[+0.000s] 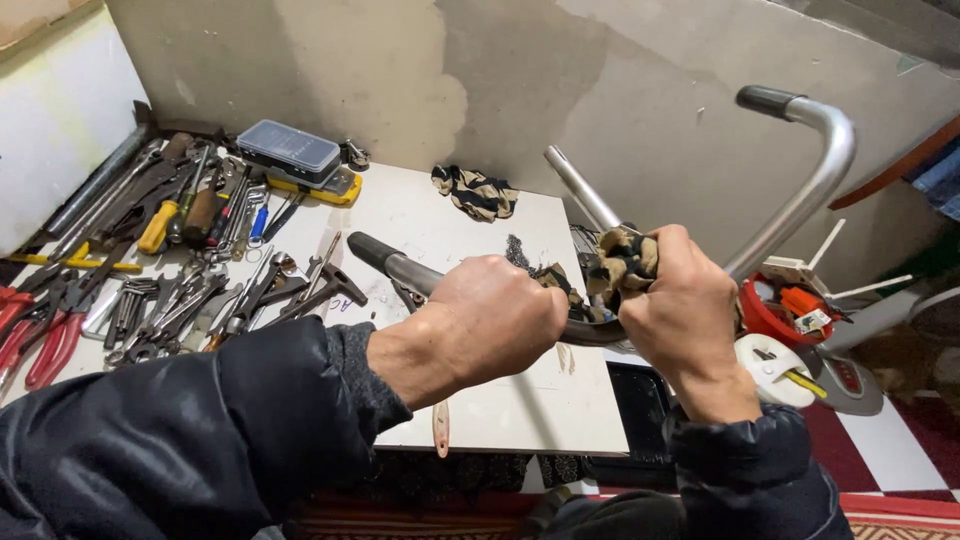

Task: The person cleans a bicycle handlebar using a cloth. They wipe the metal bar and the black grips, rotating the handlebar to clean different sections. The person also wipes a separate metal tube with the cloth.

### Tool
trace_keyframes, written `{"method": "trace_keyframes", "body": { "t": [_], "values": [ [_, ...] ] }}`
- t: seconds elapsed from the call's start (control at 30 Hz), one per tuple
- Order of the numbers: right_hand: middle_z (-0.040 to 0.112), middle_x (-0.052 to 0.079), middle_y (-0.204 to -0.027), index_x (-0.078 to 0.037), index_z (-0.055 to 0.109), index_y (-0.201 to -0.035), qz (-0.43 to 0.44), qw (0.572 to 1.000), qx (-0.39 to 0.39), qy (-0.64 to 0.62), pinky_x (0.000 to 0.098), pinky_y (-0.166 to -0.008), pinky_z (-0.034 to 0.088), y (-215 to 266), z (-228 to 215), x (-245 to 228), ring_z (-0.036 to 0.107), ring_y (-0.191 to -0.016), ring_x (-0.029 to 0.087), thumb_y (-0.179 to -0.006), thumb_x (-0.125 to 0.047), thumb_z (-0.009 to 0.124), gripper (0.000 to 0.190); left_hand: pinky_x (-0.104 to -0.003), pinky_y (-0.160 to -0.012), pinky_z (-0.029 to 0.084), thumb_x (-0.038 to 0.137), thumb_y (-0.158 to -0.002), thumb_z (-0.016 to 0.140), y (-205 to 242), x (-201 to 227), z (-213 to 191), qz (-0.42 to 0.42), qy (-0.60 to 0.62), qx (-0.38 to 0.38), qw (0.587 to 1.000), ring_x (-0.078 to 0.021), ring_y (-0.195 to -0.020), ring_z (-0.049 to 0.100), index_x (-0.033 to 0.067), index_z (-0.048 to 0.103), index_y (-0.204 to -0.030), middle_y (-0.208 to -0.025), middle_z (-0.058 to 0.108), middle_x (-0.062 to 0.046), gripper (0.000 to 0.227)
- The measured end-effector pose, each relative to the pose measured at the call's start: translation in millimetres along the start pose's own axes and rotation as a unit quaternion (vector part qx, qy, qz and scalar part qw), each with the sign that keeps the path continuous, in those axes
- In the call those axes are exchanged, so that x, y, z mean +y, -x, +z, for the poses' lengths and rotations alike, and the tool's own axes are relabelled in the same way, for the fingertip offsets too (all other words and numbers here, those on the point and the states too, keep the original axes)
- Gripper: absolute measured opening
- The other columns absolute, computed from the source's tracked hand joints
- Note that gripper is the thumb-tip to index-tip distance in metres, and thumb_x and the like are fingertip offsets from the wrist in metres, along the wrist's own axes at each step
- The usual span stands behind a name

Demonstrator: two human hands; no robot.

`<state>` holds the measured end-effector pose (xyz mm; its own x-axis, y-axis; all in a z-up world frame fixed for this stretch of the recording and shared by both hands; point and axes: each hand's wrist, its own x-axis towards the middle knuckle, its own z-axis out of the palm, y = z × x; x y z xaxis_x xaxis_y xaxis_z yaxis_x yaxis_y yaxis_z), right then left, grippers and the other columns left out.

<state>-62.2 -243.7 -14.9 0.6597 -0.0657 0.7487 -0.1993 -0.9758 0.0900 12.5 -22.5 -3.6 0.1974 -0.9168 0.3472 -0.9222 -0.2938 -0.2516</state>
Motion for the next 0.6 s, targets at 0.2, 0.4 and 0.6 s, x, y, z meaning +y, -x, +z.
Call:
{"method": "trace_keyframes", "body": {
  "t": [0.2, 0.4, 0.6],
  "values": [
    [0.075, 0.011, -0.106, -0.026, 0.068, -0.129, 0.238, 0.882, -0.256, -0.317, 0.0407, -0.092, 0.056, -21.2, -49.1, -34.5, 0.072, -0.107, 0.028, -0.077, -0.010, 0.075, 0.055, -0.050, -0.046, 0.059, 0.004, -0.089, 0.055, 7.9, -5.6, 9.5, 0.012, -0.021, -0.064, 0.998, -0.0272, -0.047, 0.067, 0.0042, 0.066, -0.080, -0.050, 0.062, -0.012, 0.014],
    [0.073, 0.017, -0.095, -0.004, 0.067, -0.126, 0.335, 0.814, -0.150, -0.450, 0.0392, -0.085, 0.056, -11.8, -42.7, -64.8, 0.069, -0.094, 0.021, -0.075, -0.003, 0.078, 0.052, -0.038, -0.043, 0.055, -0.003, -0.084, 0.059, 5.5, -9.4, 13.3, 0.086, -0.075, -0.038, 0.993, -0.0236, -0.047, 0.065, 0.0060, 0.068, -0.068, -0.052, 0.063, -0.009, 0.020],
    [0.070, 0.024, -0.094, 0.003, 0.062, -0.121, 0.219, 0.911, 0.000, -0.348, 0.0452, -0.085, 0.056, -0.6, -26.6, -60.3, 0.071, -0.091, 0.034, -0.093, -0.003, 0.074, 0.030, -0.042, -0.078, 0.045, 0.001, -0.082, 0.065, 25.2, -0.1, 33.6, 0.067, -0.151, 0.257, 0.952, -0.0311, -0.076, 0.059, 0.0038, 0.069, -0.080, -0.069, 0.061, -0.016, 0.006]
  ]
}}
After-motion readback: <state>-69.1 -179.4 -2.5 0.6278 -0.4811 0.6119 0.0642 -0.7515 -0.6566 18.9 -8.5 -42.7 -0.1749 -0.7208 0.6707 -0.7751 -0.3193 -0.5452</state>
